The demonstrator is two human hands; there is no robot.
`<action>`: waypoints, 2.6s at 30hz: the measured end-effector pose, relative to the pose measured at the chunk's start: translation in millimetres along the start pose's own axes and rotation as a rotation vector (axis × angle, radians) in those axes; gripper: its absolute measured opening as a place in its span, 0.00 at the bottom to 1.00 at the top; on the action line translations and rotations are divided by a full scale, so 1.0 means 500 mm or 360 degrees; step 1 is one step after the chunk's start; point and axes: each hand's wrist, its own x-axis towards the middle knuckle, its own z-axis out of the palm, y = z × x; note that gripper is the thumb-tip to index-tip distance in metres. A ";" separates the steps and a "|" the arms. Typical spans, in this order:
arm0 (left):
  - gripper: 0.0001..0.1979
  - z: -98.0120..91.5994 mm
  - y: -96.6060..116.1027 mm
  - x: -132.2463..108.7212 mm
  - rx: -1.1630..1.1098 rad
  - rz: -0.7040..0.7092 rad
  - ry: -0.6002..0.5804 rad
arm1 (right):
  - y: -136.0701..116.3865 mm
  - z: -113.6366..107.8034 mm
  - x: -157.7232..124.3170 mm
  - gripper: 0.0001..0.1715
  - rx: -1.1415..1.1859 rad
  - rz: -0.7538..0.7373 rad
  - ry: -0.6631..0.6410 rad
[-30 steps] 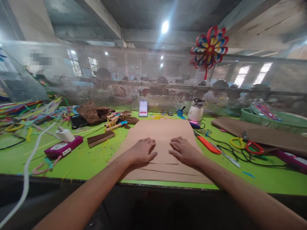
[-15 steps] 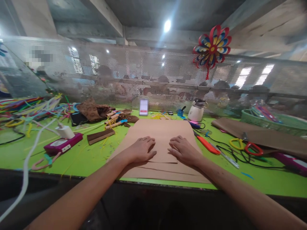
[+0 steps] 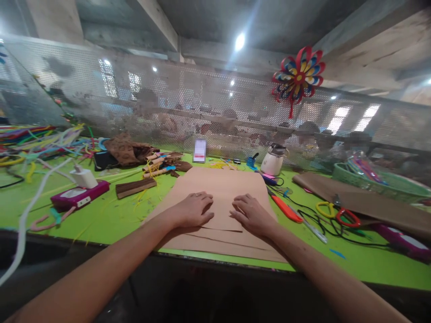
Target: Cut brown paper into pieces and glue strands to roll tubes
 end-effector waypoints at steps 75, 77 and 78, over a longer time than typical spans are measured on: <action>0.35 -0.035 0.009 0.069 -0.0632 -0.0942 0.0204 | 0.005 -0.033 -0.005 0.10 0.0004 -0.0158 0.0390; 0.36 -0.032 0.005 0.069 -0.0655 -0.0939 0.0219 | 0.017 -0.033 0.000 0.10 0.0153 -0.0060 0.0488; 0.36 -0.031 0.005 0.068 -0.0654 -0.0928 0.0218 | 0.022 -0.032 0.003 0.10 0.0218 -0.0029 0.0521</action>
